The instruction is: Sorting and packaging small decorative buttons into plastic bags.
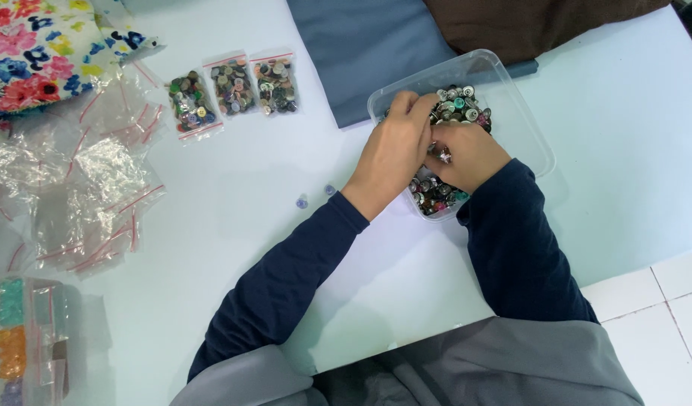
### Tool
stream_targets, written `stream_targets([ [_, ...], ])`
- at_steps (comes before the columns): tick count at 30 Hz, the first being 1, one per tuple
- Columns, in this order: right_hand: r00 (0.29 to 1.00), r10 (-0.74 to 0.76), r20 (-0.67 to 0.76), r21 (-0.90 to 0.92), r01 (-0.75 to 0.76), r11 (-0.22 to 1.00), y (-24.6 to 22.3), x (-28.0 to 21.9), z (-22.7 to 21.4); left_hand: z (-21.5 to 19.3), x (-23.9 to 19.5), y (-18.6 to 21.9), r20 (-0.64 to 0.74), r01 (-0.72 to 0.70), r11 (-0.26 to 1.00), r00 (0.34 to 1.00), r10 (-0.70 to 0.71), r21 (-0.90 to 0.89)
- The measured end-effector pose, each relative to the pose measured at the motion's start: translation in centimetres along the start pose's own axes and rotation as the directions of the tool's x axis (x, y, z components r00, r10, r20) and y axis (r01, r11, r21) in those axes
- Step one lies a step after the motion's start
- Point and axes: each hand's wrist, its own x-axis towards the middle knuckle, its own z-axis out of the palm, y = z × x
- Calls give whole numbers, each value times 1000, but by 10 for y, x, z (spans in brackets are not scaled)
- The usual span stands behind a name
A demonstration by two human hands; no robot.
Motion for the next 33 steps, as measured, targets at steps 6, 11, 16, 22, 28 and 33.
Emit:
stream_targets([
  [6,987,-3,163,-101,20,995,0,6,4,2,-1,1,-96,-84,977,990,105,197],
  [11,974,76,212,-159,-43,986,11,3,14,13,-4,-7,-147,-100,953,978,146,285],
  [16,975,98,199,-164,-65,984,5,1,8,15,-7,-9,-158,-84,944,978,140,319],
  [22,997,45,-67,-79,-51,996,0,1,-1,-20,-12,-1,-281,-140,974,942,186,177],
  [28,992,-56,-118,-29,53,998,-8,-2,-7,-74,-21,-17,-326,-70,991,945,31,-111],
  [33,994,76,72,-55,-73,996,-8,0,-5,-113,-39,-23,-282,-92,991,958,61,-98],
])
